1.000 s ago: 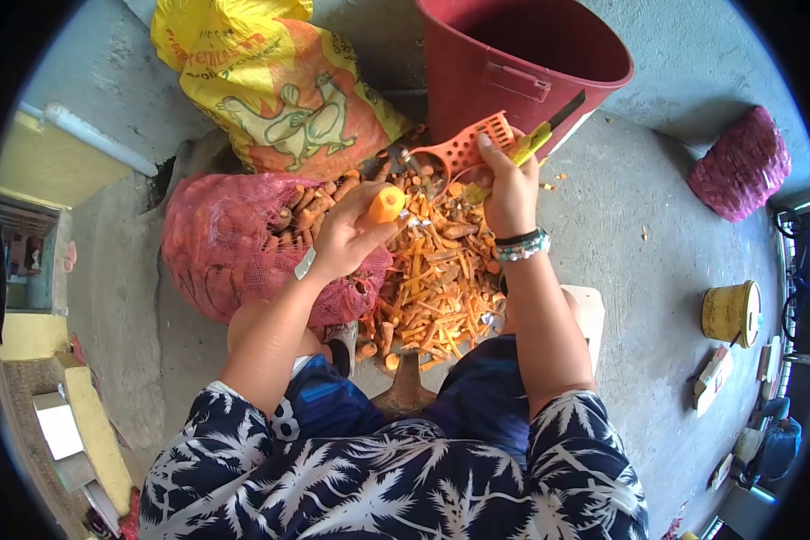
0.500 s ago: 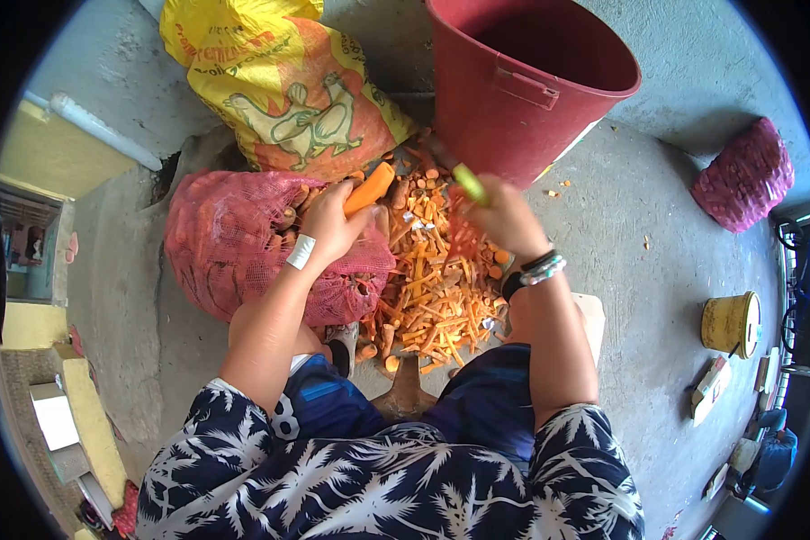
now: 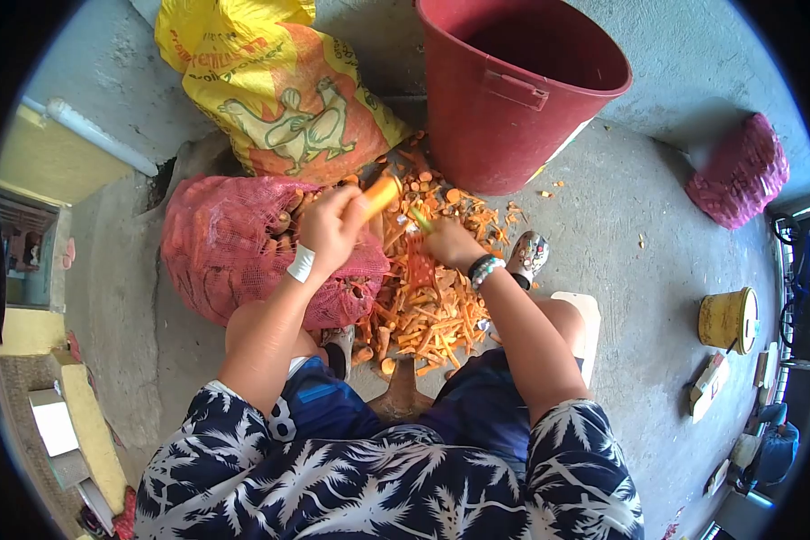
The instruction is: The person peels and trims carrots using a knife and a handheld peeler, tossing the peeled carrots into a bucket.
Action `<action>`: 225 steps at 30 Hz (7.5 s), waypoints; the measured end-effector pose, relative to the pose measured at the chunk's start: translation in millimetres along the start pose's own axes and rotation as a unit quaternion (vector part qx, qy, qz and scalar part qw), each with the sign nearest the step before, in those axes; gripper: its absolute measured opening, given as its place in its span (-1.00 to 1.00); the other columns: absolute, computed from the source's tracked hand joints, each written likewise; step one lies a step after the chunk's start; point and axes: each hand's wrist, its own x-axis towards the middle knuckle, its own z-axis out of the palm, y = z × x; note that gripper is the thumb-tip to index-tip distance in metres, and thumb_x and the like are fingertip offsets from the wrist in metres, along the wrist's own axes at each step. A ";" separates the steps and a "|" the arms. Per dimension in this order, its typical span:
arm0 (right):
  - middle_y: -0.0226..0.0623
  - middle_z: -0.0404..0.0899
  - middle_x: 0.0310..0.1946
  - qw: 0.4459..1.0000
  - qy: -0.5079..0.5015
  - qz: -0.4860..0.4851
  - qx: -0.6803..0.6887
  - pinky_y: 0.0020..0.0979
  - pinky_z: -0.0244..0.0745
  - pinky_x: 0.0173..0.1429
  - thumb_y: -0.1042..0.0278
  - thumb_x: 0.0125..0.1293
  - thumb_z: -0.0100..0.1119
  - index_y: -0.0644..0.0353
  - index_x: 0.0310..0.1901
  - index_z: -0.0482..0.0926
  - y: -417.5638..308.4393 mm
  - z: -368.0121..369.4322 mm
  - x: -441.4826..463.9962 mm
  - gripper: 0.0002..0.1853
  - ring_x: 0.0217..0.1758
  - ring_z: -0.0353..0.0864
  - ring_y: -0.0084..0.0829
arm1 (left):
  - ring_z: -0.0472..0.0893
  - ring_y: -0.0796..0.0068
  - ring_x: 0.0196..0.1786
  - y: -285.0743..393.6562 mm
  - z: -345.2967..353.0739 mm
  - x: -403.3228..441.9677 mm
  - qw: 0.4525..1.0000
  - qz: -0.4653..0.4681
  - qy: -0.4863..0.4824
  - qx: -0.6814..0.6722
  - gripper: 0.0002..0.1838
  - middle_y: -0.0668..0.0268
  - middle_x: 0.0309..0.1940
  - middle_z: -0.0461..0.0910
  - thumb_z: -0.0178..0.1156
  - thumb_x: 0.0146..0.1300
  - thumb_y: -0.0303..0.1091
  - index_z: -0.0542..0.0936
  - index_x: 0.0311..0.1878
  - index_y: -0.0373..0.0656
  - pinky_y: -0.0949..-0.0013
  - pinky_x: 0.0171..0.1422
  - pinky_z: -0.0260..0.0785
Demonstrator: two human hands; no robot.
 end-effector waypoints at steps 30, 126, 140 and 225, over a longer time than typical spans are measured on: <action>0.08 0.56 -0.33 0.954 0.007 -0.154 -0.256 -0.09 0.45 -0.11 0.34 0.07 -0.02 0.35 -0.24 0.45 11.3 2.3 27.0 -0.73 -0.23 0.57 -0.01 | 0.48 0.08 0.08 -219.0 161.6 -53.8 0.826 -0.447 -0.265 0.219 -0.35 -0.01 0.09 0.43 0.18 0.09 -0.09 0.31 0.19 -0.29 0.24 0.13 0.38; 0.09 0.58 -0.34 0.923 0.127 -0.064 -0.359 -0.14 0.53 -0.18 0.31 0.08 -0.01 0.36 -0.33 0.55 14.3 18.4 11.2 -0.74 -0.27 0.60 0.00 | 0.53 0.32 -0.25 -10.1 -43.7 -7.7 0.658 -0.248 -0.031 -0.710 -0.61 0.16 -0.31 0.50 -0.05 0.30 -0.04 0.36 -0.07 -0.22 0.31 -0.09 0.41; 0.04 0.58 -0.32 0.937 0.084 -0.076 -0.330 -0.12 0.50 -0.11 0.28 0.07 0.02 0.31 -0.30 0.54 2.7 24.8 5.8 -0.73 -0.24 0.59 -0.01 | 0.50 0.35 -0.42 -63.8 -20.6 12.3 0.594 -0.395 0.023 -0.701 -0.75 0.19 -0.38 0.47 -0.08 0.26 -0.20 0.35 -0.12 -0.15 0.18 -0.21 0.44; -0.16 0.47 -0.61 0.965 -0.036 -0.241 -0.094 -0.29 0.33 -0.33 0.24 0.20 0.09 0.30 -0.32 0.46 -18.0 -3.9 -12.4 -0.75 -0.51 0.45 -0.32 | 0.59 0.18 -0.37 1.0 -43.5 -29.7 0.979 -0.170 -0.108 -0.021 -0.51 0.07 -0.48 0.57 0.35 -0.30 -0.24 0.52 -0.25 -0.33 0.28 -0.22 0.41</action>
